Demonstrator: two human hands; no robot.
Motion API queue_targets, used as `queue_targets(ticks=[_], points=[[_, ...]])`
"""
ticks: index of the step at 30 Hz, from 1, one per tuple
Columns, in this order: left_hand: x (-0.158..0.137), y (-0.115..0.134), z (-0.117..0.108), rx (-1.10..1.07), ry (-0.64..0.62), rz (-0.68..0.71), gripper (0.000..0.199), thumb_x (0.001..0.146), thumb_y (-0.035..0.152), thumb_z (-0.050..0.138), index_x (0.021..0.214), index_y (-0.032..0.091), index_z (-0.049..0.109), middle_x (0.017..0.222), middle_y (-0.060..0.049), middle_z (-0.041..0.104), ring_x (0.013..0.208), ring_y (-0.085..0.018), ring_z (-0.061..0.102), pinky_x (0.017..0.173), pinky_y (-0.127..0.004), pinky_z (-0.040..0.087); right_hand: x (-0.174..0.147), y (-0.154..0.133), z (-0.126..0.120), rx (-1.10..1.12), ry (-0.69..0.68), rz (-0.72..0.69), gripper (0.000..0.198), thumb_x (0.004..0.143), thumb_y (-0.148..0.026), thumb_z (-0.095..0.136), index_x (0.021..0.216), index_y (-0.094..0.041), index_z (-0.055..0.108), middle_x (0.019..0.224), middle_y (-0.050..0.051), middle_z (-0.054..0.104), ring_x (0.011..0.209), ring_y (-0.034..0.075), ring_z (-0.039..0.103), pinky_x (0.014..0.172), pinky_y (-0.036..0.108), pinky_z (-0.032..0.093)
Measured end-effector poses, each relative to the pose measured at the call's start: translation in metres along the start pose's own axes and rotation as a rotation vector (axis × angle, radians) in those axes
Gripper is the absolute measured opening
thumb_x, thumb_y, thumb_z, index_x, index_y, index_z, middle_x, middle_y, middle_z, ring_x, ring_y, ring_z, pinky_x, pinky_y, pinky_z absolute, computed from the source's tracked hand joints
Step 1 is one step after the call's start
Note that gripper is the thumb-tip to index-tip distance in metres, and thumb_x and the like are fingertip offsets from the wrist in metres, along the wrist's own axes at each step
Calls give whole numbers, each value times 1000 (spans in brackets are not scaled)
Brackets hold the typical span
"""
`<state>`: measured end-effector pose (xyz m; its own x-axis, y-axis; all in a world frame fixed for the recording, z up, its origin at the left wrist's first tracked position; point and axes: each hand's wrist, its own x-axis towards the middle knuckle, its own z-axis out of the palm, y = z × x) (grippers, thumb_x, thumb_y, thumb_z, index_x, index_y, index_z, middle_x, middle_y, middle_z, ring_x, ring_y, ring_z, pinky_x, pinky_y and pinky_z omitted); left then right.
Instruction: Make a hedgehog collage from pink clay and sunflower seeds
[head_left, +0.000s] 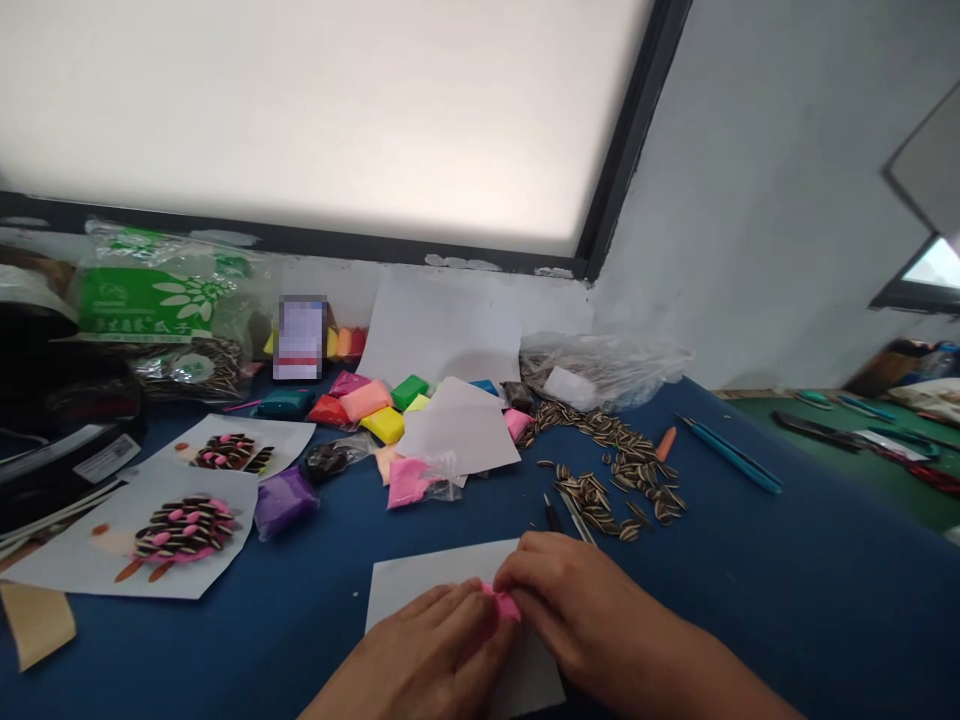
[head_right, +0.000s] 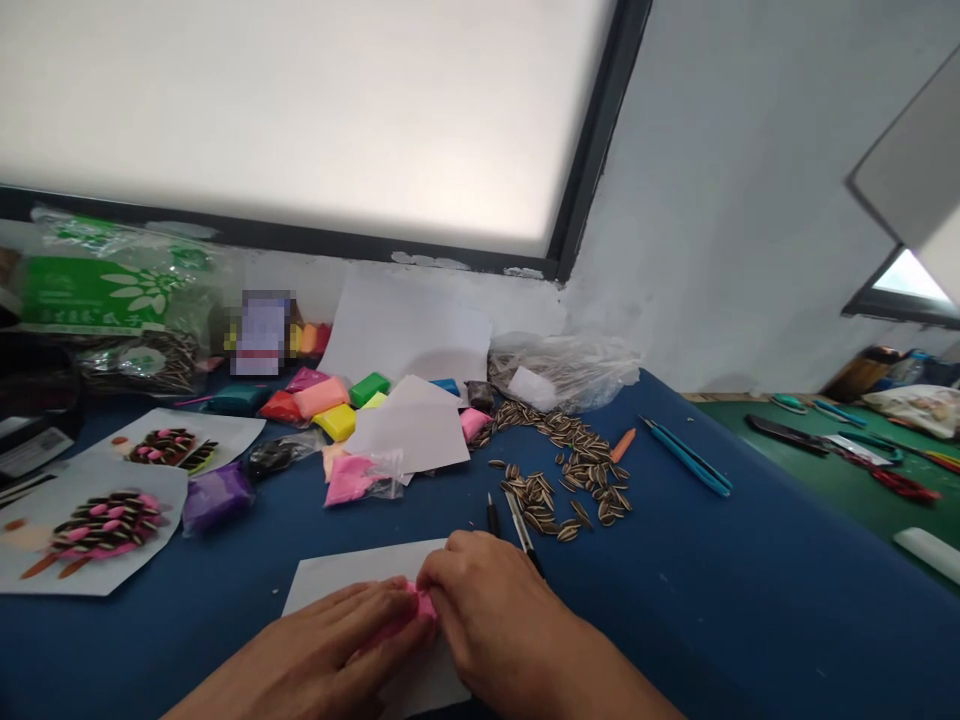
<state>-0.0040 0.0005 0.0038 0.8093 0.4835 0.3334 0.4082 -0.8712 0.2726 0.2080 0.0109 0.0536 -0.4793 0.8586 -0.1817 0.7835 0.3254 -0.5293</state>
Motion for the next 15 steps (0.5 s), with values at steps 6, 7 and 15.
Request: queue_targets(ticks=[6,7,15], points=[[0,-4,11,5,21,-14,36,104,11,50,139,22,54,121,-9,75,108,-26,72,97,-35,58,-2,-2,-2,30,-10,-2,29,99,-11,50,109,-20,76,106,8,74,100,22,68,88,31,50],[0,-4,12,1,25,-16,37,104,11,50,138,23,55,122,-8,74,109,-26,71,98,-35,58,-2,-2,-2,23,-14,-7,28,99,-12,51,107,-20,76,105,8,74,99,22,68,87,30,50],[1,-3,14,43,-13,-19,27,104,13,50,129,13,62,121,-13,75,113,-29,72,98,-38,59,2,-2,6,-167,-8,-9,16,92,-7,57,93,-17,69,97,6,70,88,20,65,75,28,45]])
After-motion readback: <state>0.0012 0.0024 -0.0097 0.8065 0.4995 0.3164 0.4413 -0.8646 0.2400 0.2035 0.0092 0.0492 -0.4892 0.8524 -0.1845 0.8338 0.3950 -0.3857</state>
